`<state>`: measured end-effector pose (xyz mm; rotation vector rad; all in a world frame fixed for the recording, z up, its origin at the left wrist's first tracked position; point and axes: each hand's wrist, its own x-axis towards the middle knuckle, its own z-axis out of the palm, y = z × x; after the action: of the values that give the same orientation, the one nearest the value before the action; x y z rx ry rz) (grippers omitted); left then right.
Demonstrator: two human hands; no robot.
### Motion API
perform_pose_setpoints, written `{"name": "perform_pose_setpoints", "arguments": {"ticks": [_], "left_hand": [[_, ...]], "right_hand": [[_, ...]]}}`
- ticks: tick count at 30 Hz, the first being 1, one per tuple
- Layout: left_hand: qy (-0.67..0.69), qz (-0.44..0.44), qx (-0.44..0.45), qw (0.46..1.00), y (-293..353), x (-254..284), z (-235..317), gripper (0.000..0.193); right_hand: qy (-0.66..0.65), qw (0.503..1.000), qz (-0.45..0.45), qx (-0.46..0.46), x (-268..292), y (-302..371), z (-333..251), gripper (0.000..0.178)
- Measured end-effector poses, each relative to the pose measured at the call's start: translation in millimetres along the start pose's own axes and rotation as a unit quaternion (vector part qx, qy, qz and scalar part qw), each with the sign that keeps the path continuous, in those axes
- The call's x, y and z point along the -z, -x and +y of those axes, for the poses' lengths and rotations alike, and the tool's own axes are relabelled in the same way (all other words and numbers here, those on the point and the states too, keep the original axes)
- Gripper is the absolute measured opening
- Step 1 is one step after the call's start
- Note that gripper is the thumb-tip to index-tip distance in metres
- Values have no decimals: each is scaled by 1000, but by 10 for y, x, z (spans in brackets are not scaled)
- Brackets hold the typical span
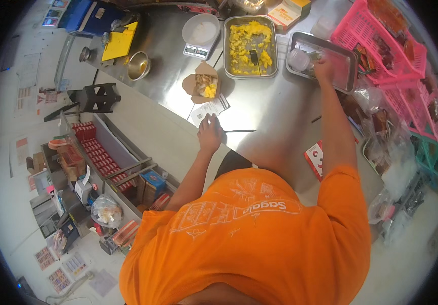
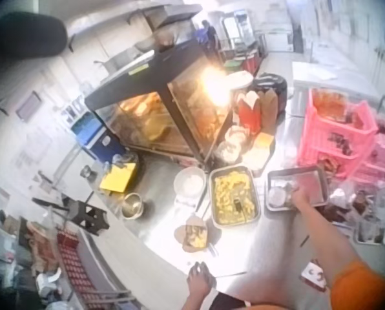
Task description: The person assembles a meal in a paper container by adding rice, scrambled eggs, and a green vegetable mixture. They use a ladle to scoop rice from a cooker and a spoon to add vegetables, then place the container on a scale before adding more items.
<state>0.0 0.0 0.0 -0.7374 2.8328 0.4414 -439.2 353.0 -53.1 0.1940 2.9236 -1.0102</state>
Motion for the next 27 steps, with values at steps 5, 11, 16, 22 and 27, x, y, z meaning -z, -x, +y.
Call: {"name": "perform_pose_setpoints", "arguments": {"ticks": [5, 11, 16, 22, 27], "left_hand": [[-3, -50, -14, 999, -15, 140, 64, 76], [-33, -86, -43, 995, -28, 250, -198, 76], [-53, -114, -89, 988, -128, 424, -272, 75], [8, -47, -133, 990, -275, 391, -483, 50], [53, -35, -121, 991, -692, 371, -598, 33]], "right_hand": [[-196, 974, 112, 28, 215, 329, 266, 38], [-422, 870, -249, 47, 197, 2016, -1791, 44], [-370, 879, -271, 133, -349, 2539, -2789, 40], [112, 962, -194, 156, -923, 2584, -2800, 43], [-75, 955, -259, 123, -1440, 2612, -2397, 41]]}}
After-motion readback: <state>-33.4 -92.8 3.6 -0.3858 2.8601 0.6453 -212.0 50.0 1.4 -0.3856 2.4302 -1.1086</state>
